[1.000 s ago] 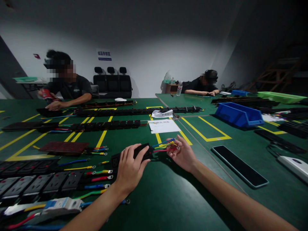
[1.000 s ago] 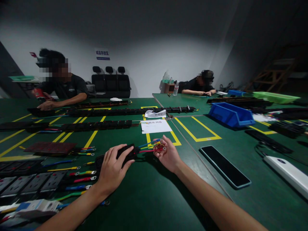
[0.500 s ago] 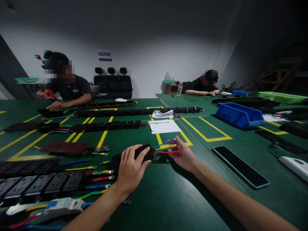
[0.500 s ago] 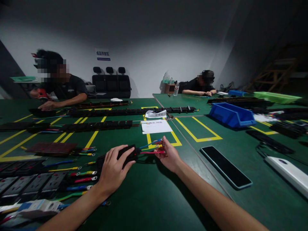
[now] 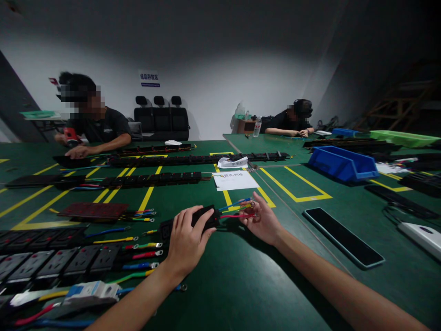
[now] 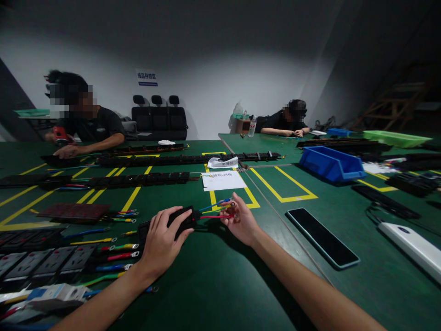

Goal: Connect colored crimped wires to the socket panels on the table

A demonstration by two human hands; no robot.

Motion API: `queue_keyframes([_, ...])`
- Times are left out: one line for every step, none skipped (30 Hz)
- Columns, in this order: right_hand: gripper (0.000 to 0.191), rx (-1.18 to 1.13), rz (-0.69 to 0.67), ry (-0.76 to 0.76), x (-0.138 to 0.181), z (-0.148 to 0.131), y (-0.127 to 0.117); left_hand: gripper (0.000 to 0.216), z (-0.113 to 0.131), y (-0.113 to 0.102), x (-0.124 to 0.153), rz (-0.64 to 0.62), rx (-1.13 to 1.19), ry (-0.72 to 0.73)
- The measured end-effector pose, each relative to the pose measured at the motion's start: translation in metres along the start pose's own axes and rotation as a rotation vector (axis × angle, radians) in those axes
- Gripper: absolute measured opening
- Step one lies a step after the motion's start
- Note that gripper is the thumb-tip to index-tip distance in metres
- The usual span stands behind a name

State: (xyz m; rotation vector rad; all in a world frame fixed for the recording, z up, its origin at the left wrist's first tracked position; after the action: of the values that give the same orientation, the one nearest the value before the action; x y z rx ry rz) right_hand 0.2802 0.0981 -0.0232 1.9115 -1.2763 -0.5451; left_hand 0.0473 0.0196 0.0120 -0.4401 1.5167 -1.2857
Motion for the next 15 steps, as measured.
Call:
queue_keyframes([0.026,0.003,-0.01,-0.005,0.0002,0.0,-0.0003,0.044,0.0001,0.0,0.0,0.001,0.0,0.0])
queue_keyframes([0.027,0.007,-0.02,-0.006,0.0004,0.0001,-0.0004,0.044,0.0001,0.0,0.0,0.002,0.0,0.0])
queue_keyframes([0.029,0.016,-0.033,-0.004,0.0008,0.0004,-0.0002,0.044,0.0002,0.0001,-0.0001,0.003,-0.001,-0.001])
queue_keyframes([0.031,0.031,-0.052,-0.001,0.0013,0.0008,0.0004,0.044,0.0001,0.0002,-0.0003,0.004,-0.003,-0.004])
queue_keyframes([0.033,0.054,-0.076,0.001,0.0019,0.0013,0.0013,0.044,-0.0001,0.0003,-0.0005,0.004,-0.007,-0.01])
queue_keyframes([0.035,0.083,-0.105,0.001,0.0025,0.0018,0.0025,0.044,-0.0004,0.0005,-0.0008,0.006,-0.011,-0.018])
queue_keyframes([0.035,0.115,-0.135,-0.003,0.003,0.0022,0.0038,0.044,-0.0007,0.0007,-0.0012,0.007,-0.015,-0.024])
queue_keyframes([0.036,0.145,-0.16,-0.011,0.0035,0.0026,0.0049,0.044,-0.0011,0.0009,-0.0015,0.008,-0.019,-0.03])
queue_keyframes([0.037,0.164,-0.176,-0.019,0.0037,0.0029,0.0057,0.045,-0.0014,0.0011,-0.0018,0.008,-0.023,-0.033])
queue_keyframes([0.038,0.17,-0.179,-0.022,0.0037,0.0033,0.006,0.045,-0.0016,0.0013,-0.0021,0.007,-0.024,-0.034])
queue_keyframes([0.038,0.163,-0.169,-0.02,0.0034,0.0037,0.0059,0.045,-0.0018,0.0014,-0.0022,0.007,-0.025,-0.034])
queue_keyframes([0.037,0.145,-0.15,-0.015,0.0029,0.004,0.0053,0.045,-0.0019,0.0014,-0.0022,0.007,-0.024,-0.033])
queue_keyframes([0.036,0.121,-0.125,-0.009,0.0024,0.0041,0.0047,0.045,-0.002,0.0012,-0.0022,0.009,-0.023,-0.033])
queue_keyframes([0.034,0.095,-0.101,-0.003,0.0018,0.0041,0.0042,0.045,-0.002,0.001,-0.002,0.01,-0.022,-0.034])
queue_keyframes([0.032,0.07,-0.08,0.001,0.0014,0.0038,0.0041,0.045,-0.0019,0.0007,-0.0018,0.011,-0.02,-0.034])
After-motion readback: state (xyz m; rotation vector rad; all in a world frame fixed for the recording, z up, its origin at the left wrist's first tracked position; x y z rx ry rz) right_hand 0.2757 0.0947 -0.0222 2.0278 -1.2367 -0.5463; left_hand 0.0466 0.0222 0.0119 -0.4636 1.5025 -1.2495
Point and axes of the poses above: each hand's wrist, its own x-axis away from the middle knuckle, its own y-axis out of the palm, z = x × y, the point moved 3 cm from there along -x, towards the middle knuckle, and after that the axes turned 14 degrees about -z, right-handed, at the moved point
